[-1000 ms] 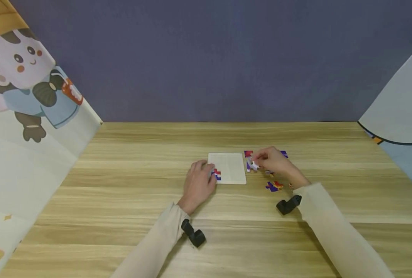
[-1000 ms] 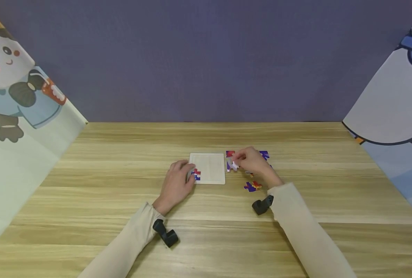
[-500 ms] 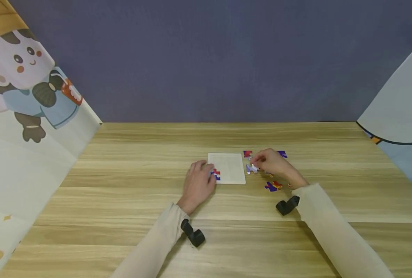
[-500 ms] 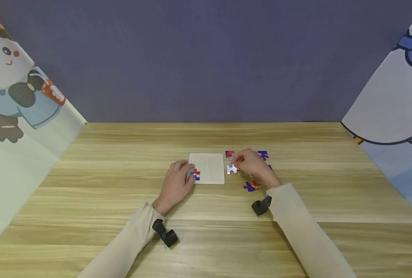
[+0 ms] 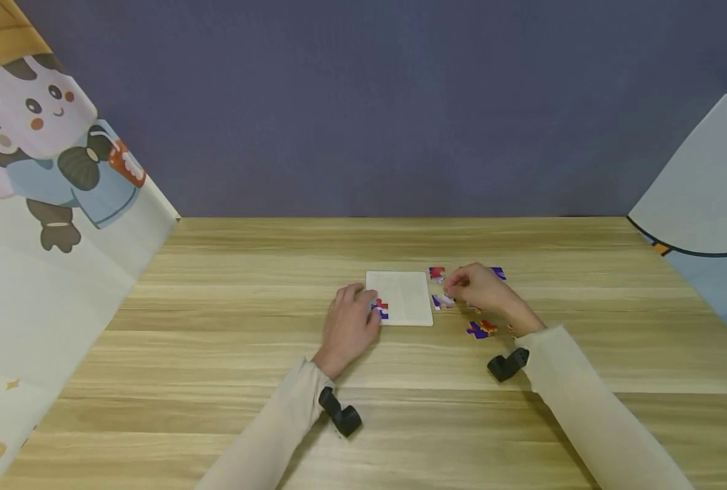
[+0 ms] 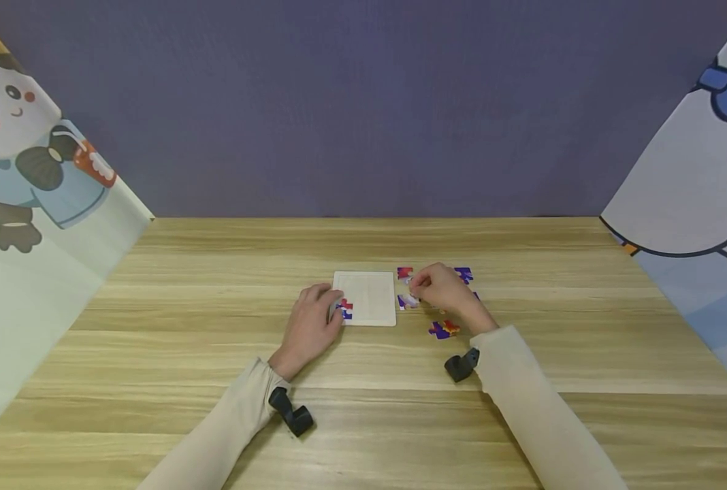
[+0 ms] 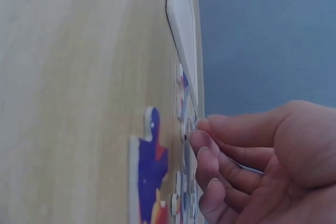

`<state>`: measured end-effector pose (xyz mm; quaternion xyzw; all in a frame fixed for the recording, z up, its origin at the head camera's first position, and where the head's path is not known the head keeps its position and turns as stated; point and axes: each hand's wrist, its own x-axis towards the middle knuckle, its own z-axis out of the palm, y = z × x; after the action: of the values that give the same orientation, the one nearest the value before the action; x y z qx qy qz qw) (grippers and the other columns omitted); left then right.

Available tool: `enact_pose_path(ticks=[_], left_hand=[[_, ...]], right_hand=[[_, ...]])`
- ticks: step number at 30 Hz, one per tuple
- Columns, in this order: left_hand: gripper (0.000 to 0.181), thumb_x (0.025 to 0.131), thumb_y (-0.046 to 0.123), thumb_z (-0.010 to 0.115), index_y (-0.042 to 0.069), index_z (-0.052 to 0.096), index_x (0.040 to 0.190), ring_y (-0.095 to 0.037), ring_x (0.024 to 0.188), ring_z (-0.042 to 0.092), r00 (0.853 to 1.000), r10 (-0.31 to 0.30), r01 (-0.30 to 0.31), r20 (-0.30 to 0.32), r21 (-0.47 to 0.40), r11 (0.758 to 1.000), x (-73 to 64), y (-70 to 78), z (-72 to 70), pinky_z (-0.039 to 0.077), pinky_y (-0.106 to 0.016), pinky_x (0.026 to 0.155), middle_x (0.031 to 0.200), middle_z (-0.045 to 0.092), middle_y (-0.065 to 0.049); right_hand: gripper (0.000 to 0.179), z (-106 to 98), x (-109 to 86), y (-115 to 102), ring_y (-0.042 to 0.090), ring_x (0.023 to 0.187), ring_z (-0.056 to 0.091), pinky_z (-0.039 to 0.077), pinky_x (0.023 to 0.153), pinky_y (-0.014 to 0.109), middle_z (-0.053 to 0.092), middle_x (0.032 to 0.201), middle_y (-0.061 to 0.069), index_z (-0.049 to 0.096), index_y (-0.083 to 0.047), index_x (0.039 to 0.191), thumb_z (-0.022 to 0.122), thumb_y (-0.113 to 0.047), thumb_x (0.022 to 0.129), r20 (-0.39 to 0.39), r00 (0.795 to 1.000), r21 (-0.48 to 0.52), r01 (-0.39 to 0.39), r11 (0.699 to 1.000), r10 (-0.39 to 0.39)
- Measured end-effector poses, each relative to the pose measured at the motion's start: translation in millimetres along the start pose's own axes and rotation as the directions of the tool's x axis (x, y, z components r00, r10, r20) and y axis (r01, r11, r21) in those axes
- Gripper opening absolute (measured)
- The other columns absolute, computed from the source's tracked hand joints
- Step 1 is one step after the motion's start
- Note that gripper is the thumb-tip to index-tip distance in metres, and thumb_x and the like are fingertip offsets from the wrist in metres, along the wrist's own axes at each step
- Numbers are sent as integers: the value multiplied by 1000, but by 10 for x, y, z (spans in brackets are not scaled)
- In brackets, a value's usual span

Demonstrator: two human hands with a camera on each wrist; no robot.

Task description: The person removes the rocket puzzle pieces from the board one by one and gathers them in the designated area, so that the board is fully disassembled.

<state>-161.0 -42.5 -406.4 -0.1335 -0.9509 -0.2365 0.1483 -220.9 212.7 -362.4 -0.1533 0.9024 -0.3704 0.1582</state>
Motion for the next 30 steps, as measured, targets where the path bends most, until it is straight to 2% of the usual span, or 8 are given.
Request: enact_pose_path(ticks=[9,22,30], left_hand=[[31,88,16,55,5,67,114,-33,119,51,1000,1,-1,-2,-1,1000,0,-14,23,44,-46,98,125,59,-18],[31,87,15,56,4,67,114,-34,118,52,1000,3,-3,-4,2,1000,-8,-12,-3,44,-47,98,124,60,-19],[31,87,16,56,5,67,115,-34,119,51,1000,3,-3,-5,-6,1000,-14,-16,-1,45,-48,98,125,59,-19]], right_hand=[[20,15,-2,-8,14,74,53,46,68,26,61,82,8,67,3,96,73,-3,79,-1,999,-37,44,998,-44],[20,26,-1,-15,13,73,53,45,69,26,61,80,7,67,3,95,74,-5,79,-5,999,-58,41,997,-42],[19,71,-9,-109,15,72,51,44,65,25,59,79,5,66,2,95,73,-8,80,-27,1000,-28,-4,1000,3]])
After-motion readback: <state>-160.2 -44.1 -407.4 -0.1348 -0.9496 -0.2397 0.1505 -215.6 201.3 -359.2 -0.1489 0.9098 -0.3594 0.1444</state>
